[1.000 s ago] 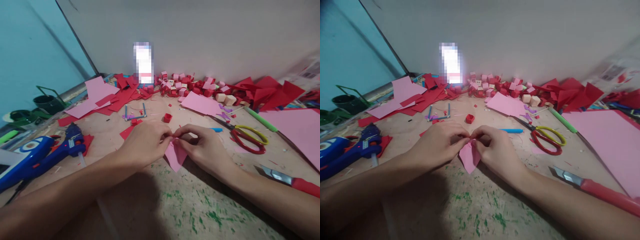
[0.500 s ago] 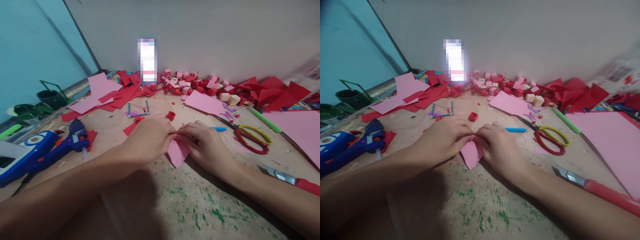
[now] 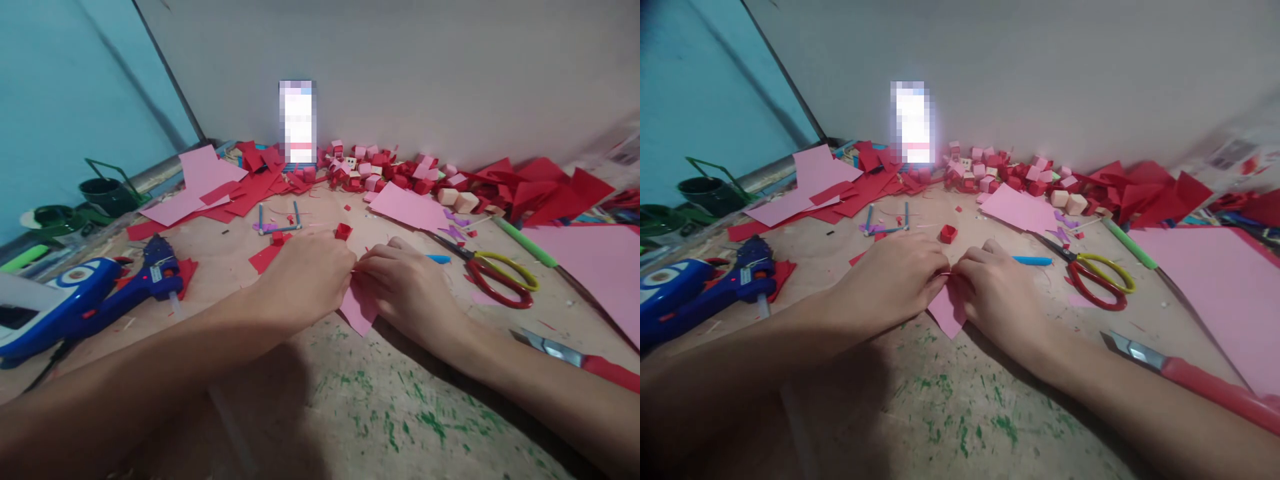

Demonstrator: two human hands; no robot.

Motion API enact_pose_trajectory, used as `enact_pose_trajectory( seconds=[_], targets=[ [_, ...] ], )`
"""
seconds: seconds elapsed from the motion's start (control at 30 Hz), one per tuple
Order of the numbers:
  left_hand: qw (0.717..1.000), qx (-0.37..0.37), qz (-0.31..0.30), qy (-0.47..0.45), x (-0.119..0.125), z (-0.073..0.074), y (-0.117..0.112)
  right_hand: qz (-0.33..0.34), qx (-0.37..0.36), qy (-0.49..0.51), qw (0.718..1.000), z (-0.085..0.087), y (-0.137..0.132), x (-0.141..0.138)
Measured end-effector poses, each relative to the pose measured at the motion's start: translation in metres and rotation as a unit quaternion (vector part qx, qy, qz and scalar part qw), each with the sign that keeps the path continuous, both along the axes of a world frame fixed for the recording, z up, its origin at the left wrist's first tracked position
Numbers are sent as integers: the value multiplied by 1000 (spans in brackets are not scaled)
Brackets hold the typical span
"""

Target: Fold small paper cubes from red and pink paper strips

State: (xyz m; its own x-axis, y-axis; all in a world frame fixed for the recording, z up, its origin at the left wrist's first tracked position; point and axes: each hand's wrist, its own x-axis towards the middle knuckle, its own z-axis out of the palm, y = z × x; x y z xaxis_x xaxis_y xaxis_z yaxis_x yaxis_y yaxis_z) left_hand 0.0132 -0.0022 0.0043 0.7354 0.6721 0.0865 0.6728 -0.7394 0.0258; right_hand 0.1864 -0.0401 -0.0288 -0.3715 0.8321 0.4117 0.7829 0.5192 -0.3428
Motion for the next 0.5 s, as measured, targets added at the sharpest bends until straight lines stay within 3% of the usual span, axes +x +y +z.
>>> enact_pose_trajectory(
  seconds=[0.33, 0.5],
  targets=[
    [991, 96, -80, 45, -2, 3, -9, 7, 52, -25, 998, 1, -8, -5],
    [996, 67, -40, -39, -5, 2, -6, -12, 63, 48, 997, 0, -6, -3]
  ],
)
